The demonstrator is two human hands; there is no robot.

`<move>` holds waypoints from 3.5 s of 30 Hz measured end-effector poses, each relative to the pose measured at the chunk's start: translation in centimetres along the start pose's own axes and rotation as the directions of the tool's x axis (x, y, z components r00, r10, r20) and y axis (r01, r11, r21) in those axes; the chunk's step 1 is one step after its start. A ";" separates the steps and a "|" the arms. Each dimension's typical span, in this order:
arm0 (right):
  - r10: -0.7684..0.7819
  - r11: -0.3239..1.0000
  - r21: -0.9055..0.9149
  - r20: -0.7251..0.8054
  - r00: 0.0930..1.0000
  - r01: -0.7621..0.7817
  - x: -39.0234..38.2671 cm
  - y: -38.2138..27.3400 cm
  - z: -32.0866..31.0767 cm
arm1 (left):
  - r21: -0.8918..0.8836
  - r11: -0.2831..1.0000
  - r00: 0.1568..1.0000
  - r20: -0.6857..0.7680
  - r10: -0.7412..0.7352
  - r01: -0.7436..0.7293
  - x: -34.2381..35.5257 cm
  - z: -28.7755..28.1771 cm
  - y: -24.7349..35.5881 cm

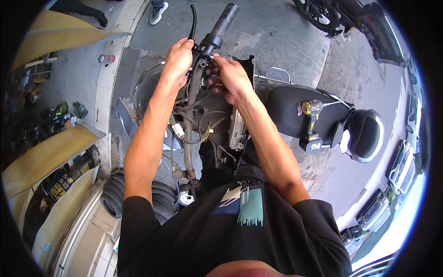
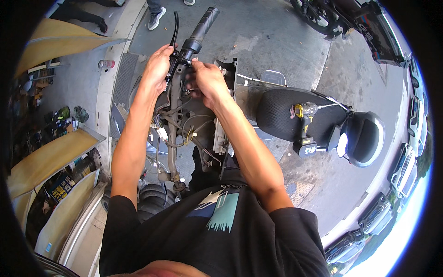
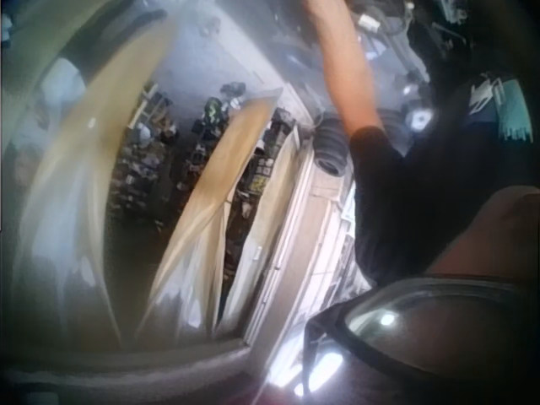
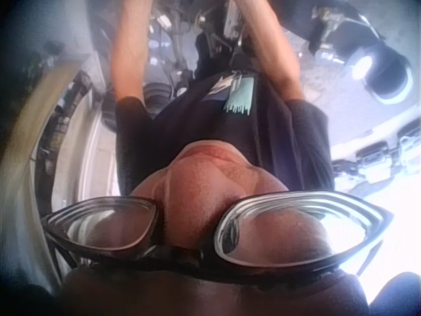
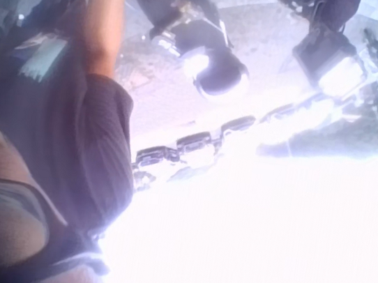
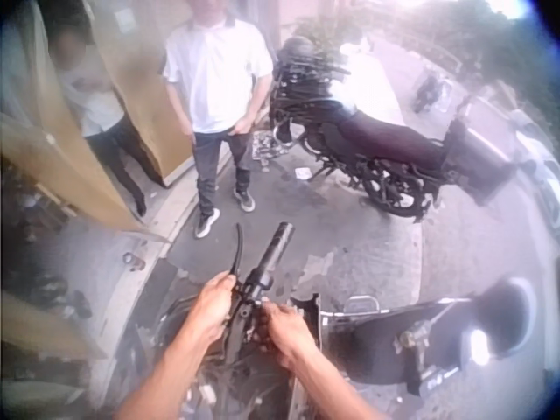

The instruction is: The person uses a cordless impact driver to tighten bolts on the scooter's handlebar assembly, then applies lubricant from a spray can to the handlebar mechanism. The person works in a cluttered repair shop with tools and tires visible.

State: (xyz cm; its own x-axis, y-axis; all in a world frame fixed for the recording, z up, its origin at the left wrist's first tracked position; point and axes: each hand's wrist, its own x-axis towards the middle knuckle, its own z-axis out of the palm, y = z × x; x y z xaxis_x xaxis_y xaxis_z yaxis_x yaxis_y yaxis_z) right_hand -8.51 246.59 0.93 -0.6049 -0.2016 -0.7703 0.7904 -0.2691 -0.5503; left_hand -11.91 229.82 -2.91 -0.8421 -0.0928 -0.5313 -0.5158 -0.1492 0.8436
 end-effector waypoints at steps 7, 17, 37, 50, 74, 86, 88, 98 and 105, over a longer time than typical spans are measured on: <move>0.024 0.999 -0.039 0.010 1.000 -0.024 0.2 0.4 0.0 | 0.055 0.998 1.000 -0.010 0.027 -0.026 0.9 -1.1 -0.7; -0.024 0.999 0.029 -0.012 1.000 0.024 0.0 0.7 0.6 | 0.201 0.980 0.999 0.038 -0.004 -0.004 1.1 -1.8 -0.6; -0.758 0.534 -0.843 -0.444 0.478 0.062 -9.8 0.2 -24.8 | 0.013 0.996 0.994 -0.066 -0.082 0.083 -2.0 -2.0 1.1; -0.654 0.222 -0.883 -0.450 0.608 -0.414 -6.3 11.1 -42.8 | 0.760 0.591 0.916 0.015 0.400 -0.270 -7.4 1.3 1.2; -0.280 0.951 0.169 0.122 0.952 0.258 -15.4 3.7 -30.8 | 0.771 0.622 0.907 -0.153 0.391 -0.138 -8.3 3.7 1.4; 0.010 0.979 0.177 0.456 0.890 -0.101 -10.0 6.5 -27.2 | 0.795 0.582 0.888 -0.131 0.442 -0.172 -8.2 3.6 1.0; 0.010 0.980 0.173 0.457 0.890 -0.100 -9.8 6.6 -27.1 | 0.760 0.636 0.910 -0.157 0.383 -0.137 -8.3 4.0 1.5; -0.014 0.975 0.203 0.477 0.879 -0.095 -9.1 6.3 -26.2 | 0.791 0.586 0.889 -0.129 0.439 -0.175 -8.4 3.7 1.4; 0.026 0.931 0.300 0.511 0.859 -0.207 -8.9 6.5 -25.6 | 0.771 0.629 0.923 -0.161 0.349 -0.103 -8.7 4.0 1.9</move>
State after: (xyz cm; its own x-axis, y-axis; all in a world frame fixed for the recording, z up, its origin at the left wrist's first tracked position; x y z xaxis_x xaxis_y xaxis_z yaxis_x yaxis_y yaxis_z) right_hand 4.48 270.76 -4.10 -0.5486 -0.6616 -0.5113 0.8321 -0.4917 -0.2566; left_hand -6.24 234.30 3.64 -0.9321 -0.2962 -0.2086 -0.3588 0.6747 0.6450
